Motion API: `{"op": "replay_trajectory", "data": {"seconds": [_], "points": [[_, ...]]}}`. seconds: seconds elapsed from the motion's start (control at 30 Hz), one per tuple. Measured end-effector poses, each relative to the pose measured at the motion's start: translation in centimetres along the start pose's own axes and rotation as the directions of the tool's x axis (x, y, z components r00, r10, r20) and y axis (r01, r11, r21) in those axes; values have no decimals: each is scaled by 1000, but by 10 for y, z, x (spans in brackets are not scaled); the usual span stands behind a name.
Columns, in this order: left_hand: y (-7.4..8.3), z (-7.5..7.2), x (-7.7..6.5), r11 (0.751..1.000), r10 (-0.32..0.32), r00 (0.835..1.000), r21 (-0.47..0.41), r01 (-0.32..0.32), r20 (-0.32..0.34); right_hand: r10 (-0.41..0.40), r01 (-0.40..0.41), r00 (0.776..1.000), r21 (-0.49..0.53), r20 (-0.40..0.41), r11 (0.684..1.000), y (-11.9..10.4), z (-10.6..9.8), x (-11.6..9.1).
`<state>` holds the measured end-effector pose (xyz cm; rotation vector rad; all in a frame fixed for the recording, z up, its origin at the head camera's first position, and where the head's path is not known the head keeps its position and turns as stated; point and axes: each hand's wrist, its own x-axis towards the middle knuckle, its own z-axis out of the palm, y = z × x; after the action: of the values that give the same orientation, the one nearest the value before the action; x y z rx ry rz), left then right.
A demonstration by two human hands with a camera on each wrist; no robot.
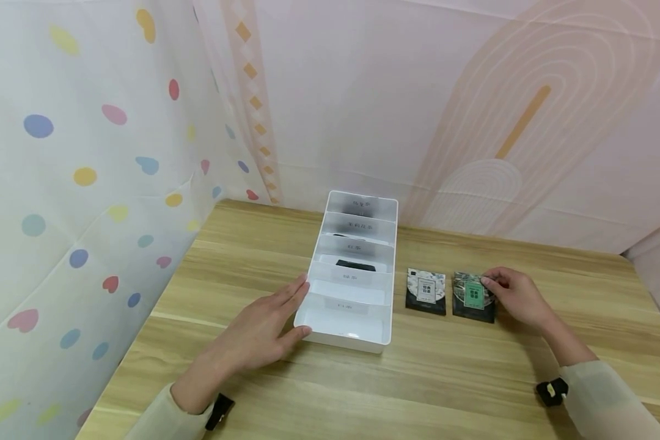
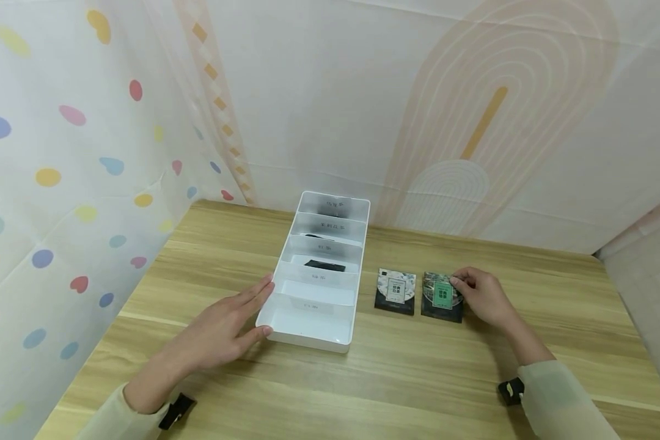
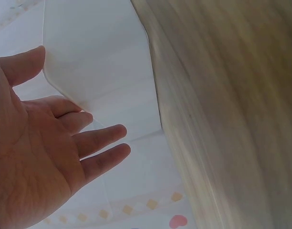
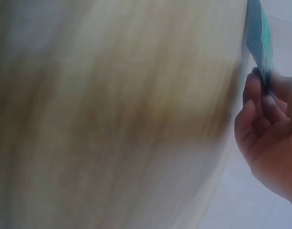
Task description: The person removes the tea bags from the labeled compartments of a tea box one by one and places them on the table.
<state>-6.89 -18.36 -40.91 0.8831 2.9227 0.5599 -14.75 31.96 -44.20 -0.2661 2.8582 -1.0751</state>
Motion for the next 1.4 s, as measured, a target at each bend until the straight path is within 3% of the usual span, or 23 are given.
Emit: {"op": "replay_trajectory", "data": {"seconds": [0.23,0.53,0.8,1.1,1.4], "points": [[-1,1,0,1000,4,1000,-2,-4,-7,3,-3,1000,-26,12,1000,0,1,2],[-1,0,0,1000,7,1000,2,-7,-7,73,-73,993,-2,91,997,-1,-7,6],[0,-1,1,1000,2,1000,5,-2,2,86,-84,988,-17,132,996,-4,-16,3],[-1,0,1,1000,0,1000,-1,0,7,-32,32,999,-54,-6,998,-11,-24,2],[0,-1,0,1000,-3,1000,1,3,9,-51,51,997,-7,-59,999,-33,-29,0]]}}
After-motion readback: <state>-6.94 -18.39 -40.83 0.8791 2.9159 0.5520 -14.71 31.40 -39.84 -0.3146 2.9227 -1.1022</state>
